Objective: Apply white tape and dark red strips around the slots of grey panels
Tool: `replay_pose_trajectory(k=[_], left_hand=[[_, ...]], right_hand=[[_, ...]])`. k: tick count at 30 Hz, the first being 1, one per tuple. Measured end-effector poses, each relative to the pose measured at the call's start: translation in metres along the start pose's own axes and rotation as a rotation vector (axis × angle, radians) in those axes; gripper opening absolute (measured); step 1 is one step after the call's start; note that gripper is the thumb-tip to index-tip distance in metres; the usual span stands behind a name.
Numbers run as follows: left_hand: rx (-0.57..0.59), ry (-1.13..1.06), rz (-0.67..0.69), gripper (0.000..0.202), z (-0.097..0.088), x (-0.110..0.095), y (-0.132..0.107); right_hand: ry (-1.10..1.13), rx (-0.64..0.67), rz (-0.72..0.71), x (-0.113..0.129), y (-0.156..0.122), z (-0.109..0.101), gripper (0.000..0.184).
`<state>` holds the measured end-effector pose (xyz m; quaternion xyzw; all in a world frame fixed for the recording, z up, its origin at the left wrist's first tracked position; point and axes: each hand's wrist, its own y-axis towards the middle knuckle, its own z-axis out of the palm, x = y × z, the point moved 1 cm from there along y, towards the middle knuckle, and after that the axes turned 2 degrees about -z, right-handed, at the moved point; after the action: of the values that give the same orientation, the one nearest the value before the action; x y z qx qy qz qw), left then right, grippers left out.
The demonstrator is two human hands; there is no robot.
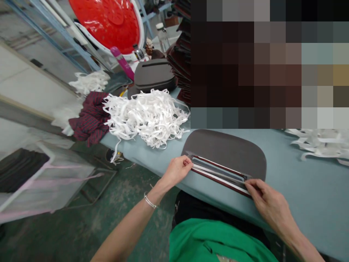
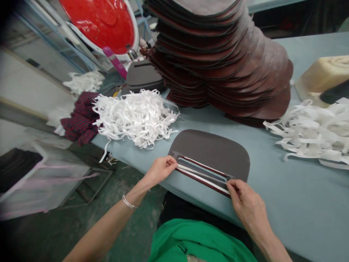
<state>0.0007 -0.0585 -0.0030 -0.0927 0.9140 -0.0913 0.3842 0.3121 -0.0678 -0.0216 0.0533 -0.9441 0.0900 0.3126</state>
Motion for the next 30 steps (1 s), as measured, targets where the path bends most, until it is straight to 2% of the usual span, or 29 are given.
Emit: replay_pose_trajectory(k=[3, 8, 19, 26, 30], left_hand=[[-0.042, 0.005, -0.039, 0.016, -0.002, 0.005, 0.003], [-0.036, 0.043, -0.068, 0.017, -0.003, 0.01, 0.011], [-0.037, 0.094, -0.113, 0.02, 0.0, 0.015, 0.02], [-0.04, 0.12, -0.142, 0.015, 0.002, 0.013, 0.02], [-0.136, 0.183, -0.107, 0.007, 0.006, 0.007, 0.015]], right_hand=[[0.024, 0.0, 0.043, 0.001, -0.004, 0.002, 0.04], [0.005, 0.018, 0.114, -0.001, -0.005, 0.008, 0.047], [-0.015, 0.043, 0.178, 0.0, -0.002, 0.005, 0.049], [-0.048, 0.066, 0.219, 0.002, -0.001, 0.007, 0.046], [-0.049, 0.03, 0.215, -0.001, 0.001, 0.01, 0.043]])
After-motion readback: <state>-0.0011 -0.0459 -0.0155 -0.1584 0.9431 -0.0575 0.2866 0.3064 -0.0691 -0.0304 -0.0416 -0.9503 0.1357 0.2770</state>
